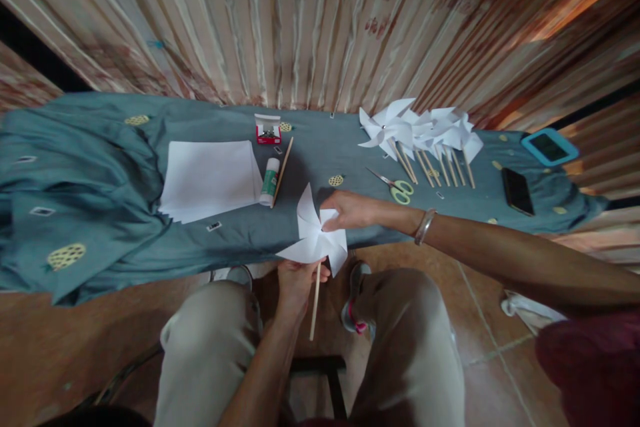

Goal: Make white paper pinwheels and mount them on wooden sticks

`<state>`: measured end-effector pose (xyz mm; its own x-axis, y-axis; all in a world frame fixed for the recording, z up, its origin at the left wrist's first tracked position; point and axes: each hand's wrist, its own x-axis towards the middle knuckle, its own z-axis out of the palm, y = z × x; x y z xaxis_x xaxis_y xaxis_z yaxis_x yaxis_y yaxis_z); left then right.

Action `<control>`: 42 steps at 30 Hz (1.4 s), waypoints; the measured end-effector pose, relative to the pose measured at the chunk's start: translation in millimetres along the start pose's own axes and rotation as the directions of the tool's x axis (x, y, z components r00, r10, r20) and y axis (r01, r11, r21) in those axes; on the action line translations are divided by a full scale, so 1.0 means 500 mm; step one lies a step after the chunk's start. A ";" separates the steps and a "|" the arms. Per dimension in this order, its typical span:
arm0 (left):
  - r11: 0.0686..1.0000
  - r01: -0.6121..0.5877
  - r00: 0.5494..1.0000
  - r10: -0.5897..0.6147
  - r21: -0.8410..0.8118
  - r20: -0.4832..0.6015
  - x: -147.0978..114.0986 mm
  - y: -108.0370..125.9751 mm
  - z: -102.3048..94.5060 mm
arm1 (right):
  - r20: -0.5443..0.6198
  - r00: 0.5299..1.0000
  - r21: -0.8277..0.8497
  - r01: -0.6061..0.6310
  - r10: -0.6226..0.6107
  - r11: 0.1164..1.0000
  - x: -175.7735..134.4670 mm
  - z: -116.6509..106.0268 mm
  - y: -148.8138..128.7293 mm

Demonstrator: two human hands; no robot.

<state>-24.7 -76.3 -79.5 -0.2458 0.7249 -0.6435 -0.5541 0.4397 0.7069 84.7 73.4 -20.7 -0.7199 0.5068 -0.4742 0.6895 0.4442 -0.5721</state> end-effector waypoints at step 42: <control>0.998 0.034 0.999 -0.033 -0.045 0.026 -0.001 -0.002 0.000 | -0.022 0.999 0.051 -0.034 0.035 0.998 -0.007 0.001 -0.007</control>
<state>-24.0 -77.2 -79.7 -0.2062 0.7235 -0.6588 -0.5976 0.4400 0.6703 84.7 69.6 -17.4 -0.6934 0.5381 -0.4792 0.7086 0.3883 -0.5892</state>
